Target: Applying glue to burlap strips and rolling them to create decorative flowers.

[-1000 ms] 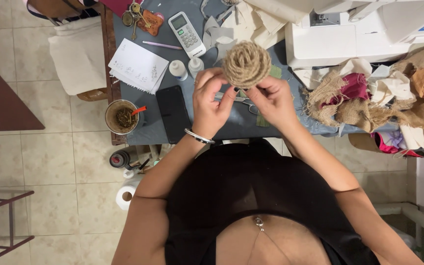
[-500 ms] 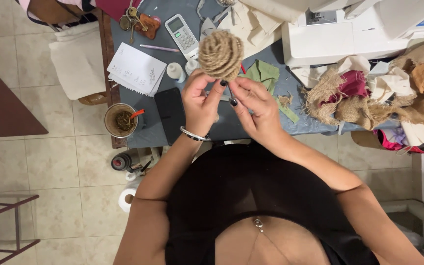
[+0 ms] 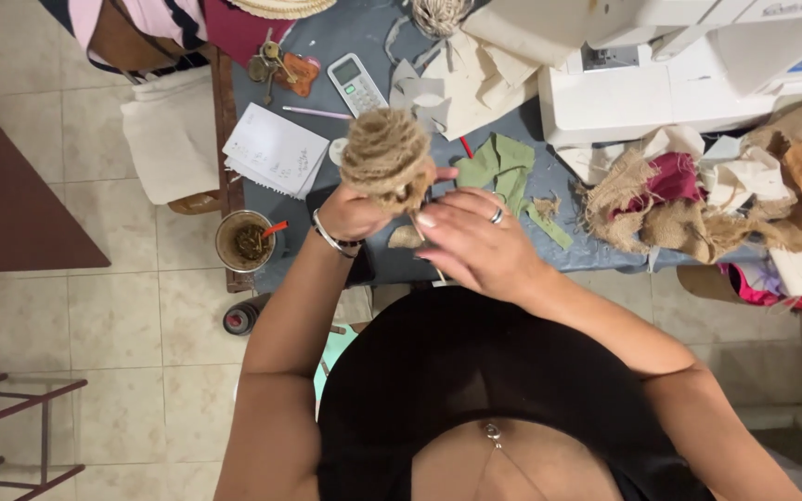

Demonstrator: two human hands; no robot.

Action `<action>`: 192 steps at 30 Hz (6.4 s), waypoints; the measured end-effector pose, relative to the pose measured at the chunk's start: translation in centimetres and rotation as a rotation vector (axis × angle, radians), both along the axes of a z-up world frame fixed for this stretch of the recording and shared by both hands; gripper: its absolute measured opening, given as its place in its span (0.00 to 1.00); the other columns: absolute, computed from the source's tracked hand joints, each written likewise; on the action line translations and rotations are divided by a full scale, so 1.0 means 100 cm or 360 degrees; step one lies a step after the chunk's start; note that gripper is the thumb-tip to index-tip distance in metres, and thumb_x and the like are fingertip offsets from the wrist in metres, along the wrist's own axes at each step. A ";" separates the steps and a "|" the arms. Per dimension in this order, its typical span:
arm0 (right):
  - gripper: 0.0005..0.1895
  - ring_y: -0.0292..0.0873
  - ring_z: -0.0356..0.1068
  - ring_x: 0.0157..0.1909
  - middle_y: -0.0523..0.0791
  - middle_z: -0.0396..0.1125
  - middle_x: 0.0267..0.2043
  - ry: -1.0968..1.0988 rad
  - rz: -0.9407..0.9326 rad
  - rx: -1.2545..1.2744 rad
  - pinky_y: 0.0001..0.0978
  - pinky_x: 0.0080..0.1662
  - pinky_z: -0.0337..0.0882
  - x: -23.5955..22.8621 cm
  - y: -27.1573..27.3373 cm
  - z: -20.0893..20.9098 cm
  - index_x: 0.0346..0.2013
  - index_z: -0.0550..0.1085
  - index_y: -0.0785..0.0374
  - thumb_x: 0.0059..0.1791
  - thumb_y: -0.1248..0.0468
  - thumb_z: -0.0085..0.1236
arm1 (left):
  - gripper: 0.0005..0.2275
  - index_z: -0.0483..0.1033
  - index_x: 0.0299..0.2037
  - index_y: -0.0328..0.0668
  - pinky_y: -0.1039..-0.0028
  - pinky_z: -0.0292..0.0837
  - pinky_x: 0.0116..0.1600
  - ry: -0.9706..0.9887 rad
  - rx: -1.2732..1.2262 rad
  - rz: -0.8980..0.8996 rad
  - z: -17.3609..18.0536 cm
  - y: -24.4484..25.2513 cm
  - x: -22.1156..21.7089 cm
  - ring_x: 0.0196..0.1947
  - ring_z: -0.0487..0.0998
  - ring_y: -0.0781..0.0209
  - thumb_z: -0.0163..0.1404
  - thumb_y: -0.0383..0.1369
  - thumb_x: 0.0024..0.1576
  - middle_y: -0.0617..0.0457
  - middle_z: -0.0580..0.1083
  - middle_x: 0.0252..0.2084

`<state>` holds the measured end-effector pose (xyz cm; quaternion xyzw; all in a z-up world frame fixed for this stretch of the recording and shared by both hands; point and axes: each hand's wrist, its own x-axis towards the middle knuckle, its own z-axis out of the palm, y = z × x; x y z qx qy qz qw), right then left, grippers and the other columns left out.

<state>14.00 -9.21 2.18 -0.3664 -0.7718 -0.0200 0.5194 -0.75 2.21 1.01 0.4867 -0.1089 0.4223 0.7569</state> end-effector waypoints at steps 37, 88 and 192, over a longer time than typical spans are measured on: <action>0.08 0.31 0.71 0.37 0.47 0.75 0.30 0.1475 -0.0048 -0.1025 0.26 0.44 0.75 0.002 0.020 0.007 0.36 0.81 0.71 0.45 0.73 0.72 | 0.14 0.77 0.52 0.29 0.47 0.67 0.64 0.0626 0.0307 0.0617 0.000 0.019 -0.004 0.54 0.77 0.39 0.61 0.24 0.56 0.34 0.76 0.50; 0.26 0.37 0.76 0.40 0.51 0.77 0.36 0.1158 -0.0013 -0.0925 0.34 0.54 0.74 0.016 0.029 0.000 0.52 0.62 0.66 0.48 0.73 0.69 | 0.03 0.82 0.34 0.27 0.72 0.77 0.45 0.0504 -0.0162 0.1027 -0.009 -0.015 0.019 0.36 0.73 0.72 0.58 0.21 0.59 0.49 0.76 0.27; 0.25 0.36 0.74 0.53 0.45 0.70 0.54 0.1423 0.0232 -0.1320 0.41 0.60 0.75 0.048 0.097 0.074 0.65 0.65 0.65 0.58 0.54 0.47 | 0.03 0.82 0.38 0.36 0.74 0.72 0.55 0.0409 -0.0313 0.1051 0.023 0.028 0.021 0.43 0.72 0.72 0.60 0.22 0.56 0.51 0.78 0.41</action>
